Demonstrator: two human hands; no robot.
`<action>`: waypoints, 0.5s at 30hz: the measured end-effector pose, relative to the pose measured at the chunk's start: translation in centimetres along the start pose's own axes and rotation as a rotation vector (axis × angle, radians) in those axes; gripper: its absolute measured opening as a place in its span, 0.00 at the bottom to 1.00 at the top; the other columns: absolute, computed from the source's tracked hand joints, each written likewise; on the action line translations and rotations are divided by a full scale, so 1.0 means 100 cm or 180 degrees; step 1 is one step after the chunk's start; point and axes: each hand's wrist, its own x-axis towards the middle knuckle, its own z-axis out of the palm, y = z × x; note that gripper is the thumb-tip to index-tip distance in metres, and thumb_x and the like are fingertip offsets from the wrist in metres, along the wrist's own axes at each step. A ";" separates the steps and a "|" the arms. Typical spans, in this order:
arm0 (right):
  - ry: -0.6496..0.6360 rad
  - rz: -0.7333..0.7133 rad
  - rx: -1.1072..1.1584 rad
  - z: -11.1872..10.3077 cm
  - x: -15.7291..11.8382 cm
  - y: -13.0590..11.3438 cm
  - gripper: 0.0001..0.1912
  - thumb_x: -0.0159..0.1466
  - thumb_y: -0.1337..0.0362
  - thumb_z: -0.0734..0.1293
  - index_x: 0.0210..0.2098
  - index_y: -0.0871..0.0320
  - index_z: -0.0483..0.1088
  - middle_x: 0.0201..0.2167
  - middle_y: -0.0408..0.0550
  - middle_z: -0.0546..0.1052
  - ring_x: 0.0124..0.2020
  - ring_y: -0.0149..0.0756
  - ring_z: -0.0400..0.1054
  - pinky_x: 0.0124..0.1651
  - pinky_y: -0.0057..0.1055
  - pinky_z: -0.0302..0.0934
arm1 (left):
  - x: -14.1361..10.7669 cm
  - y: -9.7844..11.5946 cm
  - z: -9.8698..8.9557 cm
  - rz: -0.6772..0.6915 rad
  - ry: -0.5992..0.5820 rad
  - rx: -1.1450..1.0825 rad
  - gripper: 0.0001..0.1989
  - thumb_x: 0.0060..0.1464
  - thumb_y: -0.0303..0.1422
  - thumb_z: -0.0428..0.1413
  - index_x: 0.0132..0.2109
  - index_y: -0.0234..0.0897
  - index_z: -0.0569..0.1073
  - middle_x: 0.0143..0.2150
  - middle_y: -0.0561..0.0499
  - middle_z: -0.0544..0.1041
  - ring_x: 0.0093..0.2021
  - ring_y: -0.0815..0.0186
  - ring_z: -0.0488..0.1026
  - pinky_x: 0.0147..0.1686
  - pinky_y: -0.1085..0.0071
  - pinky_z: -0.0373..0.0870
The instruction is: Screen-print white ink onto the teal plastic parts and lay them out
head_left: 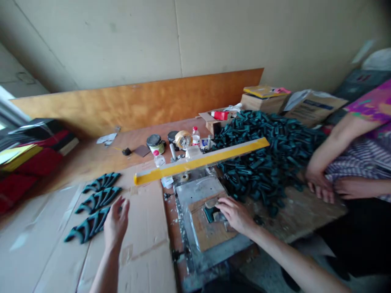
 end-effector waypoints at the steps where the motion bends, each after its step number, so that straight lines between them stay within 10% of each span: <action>1: -0.0063 -0.0149 0.0010 0.001 0.005 0.002 0.18 0.67 0.69 0.57 0.51 0.53 0.72 0.52 0.50 0.72 0.53 0.39 0.66 0.56 0.39 0.63 | -0.010 0.030 0.000 0.0049 -0.0029 -0.0647 0.27 0.53 0.51 0.51 0.55 0.42 0.69 0.42 0.48 0.79 0.40 0.61 0.76 0.44 0.63 0.72; 8: -0.0955 -0.1571 0.0144 0.022 0.018 0.003 0.36 0.63 0.48 0.65 0.65 0.57 0.55 0.64 0.54 0.59 0.66 0.47 0.48 0.66 0.53 0.44 | -0.060 0.185 -0.002 0.0391 -0.0471 -0.2914 0.22 0.58 0.51 0.48 0.30 0.35 0.68 0.16 0.59 0.61 0.16 0.74 0.58 0.22 0.76 0.67; 12: -0.1113 -0.1774 0.0507 0.013 0.005 0.013 0.26 0.65 0.49 0.63 0.57 0.56 0.67 0.55 0.51 0.72 0.58 0.44 0.63 0.66 0.50 0.45 | -0.085 0.198 -0.005 0.0192 -0.0387 -0.2733 0.22 0.59 0.48 0.48 0.28 0.35 0.69 0.19 0.55 0.67 0.20 0.73 0.63 0.23 0.77 0.67; 15: -0.0645 -0.1075 0.0672 -0.014 0.003 0.049 0.16 0.67 0.54 0.60 0.47 0.49 0.75 0.44 0.43 0.78 0.47 0.39 0.71 0.61 0.44 0.56 | -0.113 0.178 -0.013 -0.0075 -0.0472 -0.2551 0.25 0.58 0.51 0.46 0.35 0.33 0.75 0.28 0.50 0.75 0.25 0.71 0.69 0.26 0.75 0.69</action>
